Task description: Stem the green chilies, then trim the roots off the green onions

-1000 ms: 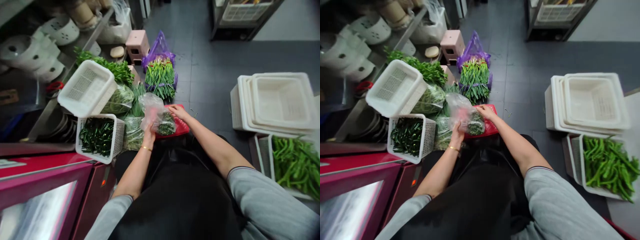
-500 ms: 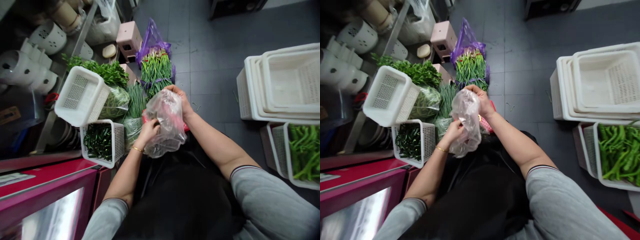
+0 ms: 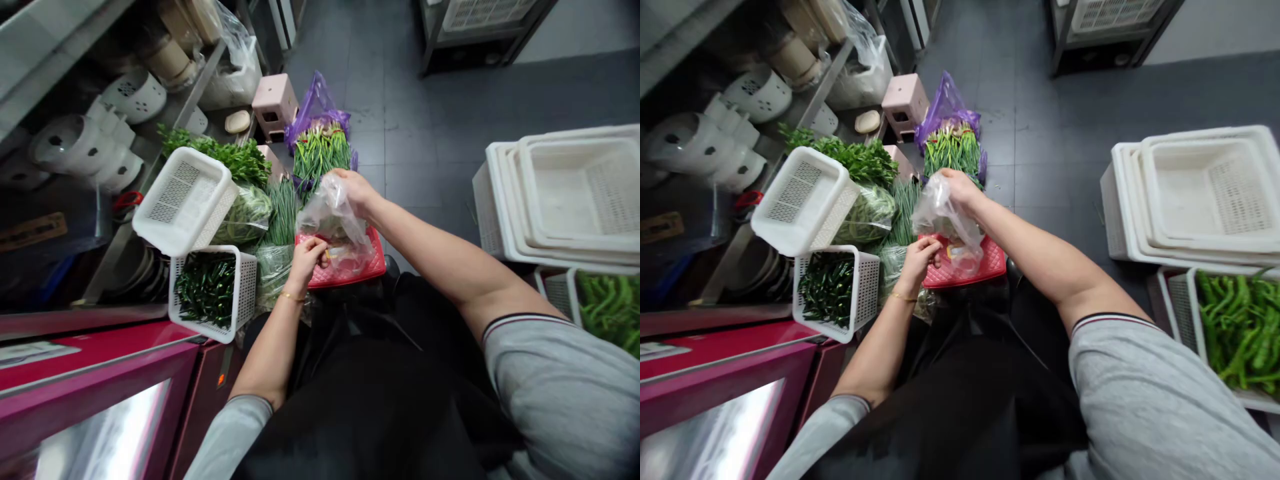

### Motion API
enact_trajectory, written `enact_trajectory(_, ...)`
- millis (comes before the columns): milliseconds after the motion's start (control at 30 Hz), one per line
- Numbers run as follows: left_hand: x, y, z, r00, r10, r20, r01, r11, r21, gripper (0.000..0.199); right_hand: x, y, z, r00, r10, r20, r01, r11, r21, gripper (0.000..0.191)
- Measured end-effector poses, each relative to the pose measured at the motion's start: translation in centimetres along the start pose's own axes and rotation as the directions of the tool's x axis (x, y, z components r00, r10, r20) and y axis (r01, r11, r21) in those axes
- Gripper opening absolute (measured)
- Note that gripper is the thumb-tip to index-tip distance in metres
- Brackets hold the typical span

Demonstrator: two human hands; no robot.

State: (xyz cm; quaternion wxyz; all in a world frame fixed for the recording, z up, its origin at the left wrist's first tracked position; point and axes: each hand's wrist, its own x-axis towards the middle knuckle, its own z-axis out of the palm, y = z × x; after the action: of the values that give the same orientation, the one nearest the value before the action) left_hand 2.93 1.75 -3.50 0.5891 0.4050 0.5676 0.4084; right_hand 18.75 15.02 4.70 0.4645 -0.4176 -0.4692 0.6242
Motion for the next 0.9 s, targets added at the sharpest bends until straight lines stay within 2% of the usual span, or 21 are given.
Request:
enact_trajectory(33,-1.0,0.3,-0.8,1.000,0.012,0.018,-0.011,0.998,-0.059,0.022,-0.1,0.4,-0.3,0.999,0.016,-0.038,-0.017,1.000,-0.020,0.019)
enact_trajectory(100,-2.8,1.1,-1.9,0.989,0.125,-0.073,-0.130,0.989,-0.071,0.020,-0.4,1.1,-0.3,0.994,0.009,-0.107,-0.012,0.999,-0.031,0.019)
enact_trajectory(167,-3.5,1.9,-1.9,0.928,0.298,-0.225,-0.290,0.955,0.065,0.025,-0.9,1.7,0.9,0.995,-0.011,-0.099,0.008,1.000,-0.026,0.018)
enact_trajectory(200,-3.3,2.3,-1.5,0.885,0.375,-0.275,-0.342,0.926,0.162,0.035,-1.4,1.9,1.7,0.998,-0.009,-0.064,0.007,1.000,-0.028,0.017)
enact_trajectory(233,-2.6,2.5,-1.1,0.855,0.425,-0.298,-0.360,0.899,0.251,0.046,-1.9,2.1,2.6,1.000,0.001,-0.015,-0.002,0.999,-0.039,0.016)
enact_trajectory(267,-1.8,2.7,-0.5,0.842,0.446,-0.303,-0.352,0.881,0.316,0.050,-2.6,2.2,3.3,0.999,0.014,0.038,-0.012,0.998,-0.064,0.014)
enact_trajectory(333,0.2,2.8,0.2,0.848,0.442,-0.291,-0.318,0.865,0.389,0.038,-4.1,2.1,3.7,0.994,0.028,0.108,-0.012,0.988,-0.151,0.015)
enact_trajectory(400,1.5,2.5,0.3,0.871,0.422,-0.252,-0.290,0.855,0.429,0.018,-5.7,1.9,2.9,0.996,-0.019,0.090,0.043,0.960,-0.275,0.023)
enact_trajectory(467,2.0,2.0,0.0,0.888,0.401,-0.225,-0.271,0.851,0.450,0.006,-7.3,2.2,1.6,0.993,-0.113,0.041,0.119,0.877,-0.465,0.032)
enact_trajectory(533,1.8,1.5,-0.4,0.900,0.366,-0.238,-0.246,0.874,0.418,0.003,-8.8,3.3,0.7,0.984,-0.161,0.073,0.166,0.703,-0.691,0.046)
enact_trajectory(600,1.5,1.3,-1.0,0.909,0.328,-0.258,-0.230,0.910,0.346,0.006,-9.7,4.9,0.3,0.986,-0.064,0.151,0.163,0.494,-0.854,0.053)
enact_trajectory(633,1.5,1.3,-1.5,0.912,0.317,-0.261,-0.232,0.922,0.309,0.008,-9.8,5.6,0.1,0.987,0.005,0.158,0.141,0.425,-0.894,0.048)
enact_trajectory(667,1.5,1.4,-2.0,0.914,0.314,-0.256,-0.241,0.929,0.280,0.011,-9.6,6.0,-0.2,0.988,0.057,0.146,0.112,0.394,-0.912,0.038)
enact_trajectory(733,1.9,1.8,-3.2,0.916,0.318,-0.247,-0.257,0.934,0.247,0.016,-8.7,5.8,-1.3,0.994,0.065,0.086,0.049,0.441,-0.896,0.027)
enact_trajectory(833,2.7,2.4,-5.7,0.920,0.305,-0.248,-0.246,0.939,0.242,0.021,-6.6,4.0,-3.9,0.999,-0.047,-0.003,0.026,0.611,-0.792,0.027)
enact_trajectory(900,2.9,2.5,-7.4,0.927,0.288,-0.240,-0.220,0.936,0.275,0.024,-5.6,3.1,-5.9,0.993,-0.088,-0.082,0.001,0.685,-0.728,0.028)
